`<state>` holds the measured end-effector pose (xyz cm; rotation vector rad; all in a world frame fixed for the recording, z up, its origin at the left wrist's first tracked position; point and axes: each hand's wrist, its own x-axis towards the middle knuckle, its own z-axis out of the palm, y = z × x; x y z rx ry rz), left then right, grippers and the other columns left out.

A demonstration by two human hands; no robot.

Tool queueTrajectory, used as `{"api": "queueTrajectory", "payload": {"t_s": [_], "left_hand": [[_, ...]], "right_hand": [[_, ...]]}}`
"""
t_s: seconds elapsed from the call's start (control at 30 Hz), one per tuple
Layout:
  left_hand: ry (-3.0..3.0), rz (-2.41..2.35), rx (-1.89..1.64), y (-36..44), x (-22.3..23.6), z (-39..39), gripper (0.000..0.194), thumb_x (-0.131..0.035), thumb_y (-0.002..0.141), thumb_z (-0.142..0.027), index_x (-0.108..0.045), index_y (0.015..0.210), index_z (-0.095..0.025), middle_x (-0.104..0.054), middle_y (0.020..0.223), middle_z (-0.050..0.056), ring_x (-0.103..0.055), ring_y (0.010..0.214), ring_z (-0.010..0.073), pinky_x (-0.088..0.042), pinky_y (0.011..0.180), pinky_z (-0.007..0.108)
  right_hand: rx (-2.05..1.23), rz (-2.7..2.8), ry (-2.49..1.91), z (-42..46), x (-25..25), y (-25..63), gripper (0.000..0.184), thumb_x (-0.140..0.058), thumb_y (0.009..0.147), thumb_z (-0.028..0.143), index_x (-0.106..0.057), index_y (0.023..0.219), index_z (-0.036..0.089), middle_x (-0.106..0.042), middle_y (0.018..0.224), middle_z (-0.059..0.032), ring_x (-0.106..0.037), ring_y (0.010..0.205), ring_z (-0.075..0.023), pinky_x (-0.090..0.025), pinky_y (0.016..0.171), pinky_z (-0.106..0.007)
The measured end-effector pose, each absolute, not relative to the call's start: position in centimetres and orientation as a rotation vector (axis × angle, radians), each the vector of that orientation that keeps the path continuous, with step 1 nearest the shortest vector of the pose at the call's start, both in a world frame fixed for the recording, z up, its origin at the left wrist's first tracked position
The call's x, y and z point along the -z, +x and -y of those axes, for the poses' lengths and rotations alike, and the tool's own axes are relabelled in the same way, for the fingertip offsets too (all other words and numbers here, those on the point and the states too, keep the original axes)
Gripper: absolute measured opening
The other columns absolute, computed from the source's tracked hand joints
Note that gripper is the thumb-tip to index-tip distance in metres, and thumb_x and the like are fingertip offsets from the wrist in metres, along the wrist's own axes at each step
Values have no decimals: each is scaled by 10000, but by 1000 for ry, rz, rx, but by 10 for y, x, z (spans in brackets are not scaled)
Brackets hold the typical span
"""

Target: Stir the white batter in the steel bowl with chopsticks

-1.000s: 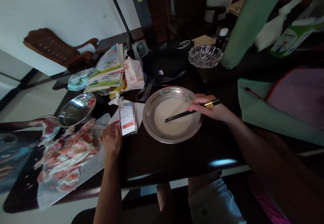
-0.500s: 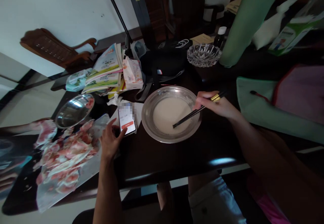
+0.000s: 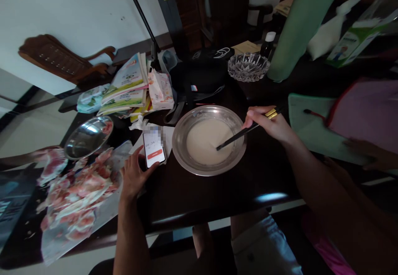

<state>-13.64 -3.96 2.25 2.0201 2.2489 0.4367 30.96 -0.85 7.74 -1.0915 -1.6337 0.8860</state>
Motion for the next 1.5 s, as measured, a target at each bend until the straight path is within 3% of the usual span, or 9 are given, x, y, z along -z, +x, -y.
{"api": "queueTrajectory", "payload": {"t_s": [0.13,0.27,0.57,0.77,0.93,1.1,1.27,1.37,1.5], "left_hand": [[2046,-2239,-434,-137,-21,39,791,-655,808,-586,-476,1472,-195,-690,1123,119,-610,1132,362,-439,991,531],[2040,-2254,-405,-136,-22,39,804,-676,795,-586,-474,1473,-205,-688,1123,111,-616,1110,352,-449,965,502],[2038,-2250,-411,-134,-22,40,806,-688,793,-581,-490,1478,-205,-691,1135,132,-609,1124,351,-446,958,488],[2030,-2240,-402,-135,-22,38,834,-680,776,-590,-488,1477,-182,-685,1123,134,-612,1111,351,-446,966,500],[2048,-2236,-448,-137,-19,37,842,-667,780,-600,-476,1480,-173,-682,1114,125,-624,1086,344,-456,965,502],[2046,-2241,-453,-139,-17,35,835,-657,796,-598,-458,1484,-170,-689,1102,124,-634,1073,342,-469,944,498],[2021,-2284,-406,-136,-19,34,761,-626,842,-544,-462,1483,-168,-689,1089,120,-630,1106,347,-459,987,533],[2000,-2307,-358,-130,-23,33,650,-535,924,-479,-464,1488,-163,-692,1096,133,-621,1140,352,-431,1031,558],[1969,-2357,-268,-121,-32,28,530,-421,984,-348,-510,1462,-136,-701,1183,189,-603,1228,378,-390,1079,585]], "right_hand": [[-950,1842,-994,7,-69,296,400,-626,933,566,-757,745,239,-770,781,-39,-699,759,-206,-517,704,-339],[-802,1908,-1017,2,-61,290,318,-660,925,500,-760,770,242,-769,792,-41,-688,778,-209,-510,734,-349],[-824,1556,-1084,9,-75,308,528,-598,921,651,-680,591,247,-693,631,-22,-674,672,-202,-502,728,-365],[-999,1782,-1003,9,-68,290,462,-600,930,618,-735,714,233,-771,759,-38,-708,741,-202,-517,694,-338],[-745,1871,-1066,4,-61,284,380,-627,941,544,-733,732,245,-765,764,-33,-673,737,-200,-486,731,-361],[-581,1637,-1128,5,-67,302,482,-560,976,582,-697,653,252,-711,654,-23,-650,696,-206,-469,796,-397],[-755,1683,-1047,8,-72,305,516,-545,982,587,-703,640,234,-722,674,-19,-665,669,-184,-488,777,-371],[-815,1882,-977,7,-65,293,405,-591,975,517,-751,749,222,-764,771,-37,-691,744,-193,-495,729,-346],[-659,1991,-987,3,-56,284,267,-635,968,413,-746,810,227,-769,806,-32,-690,803,-200,-485,776,-355]]}}
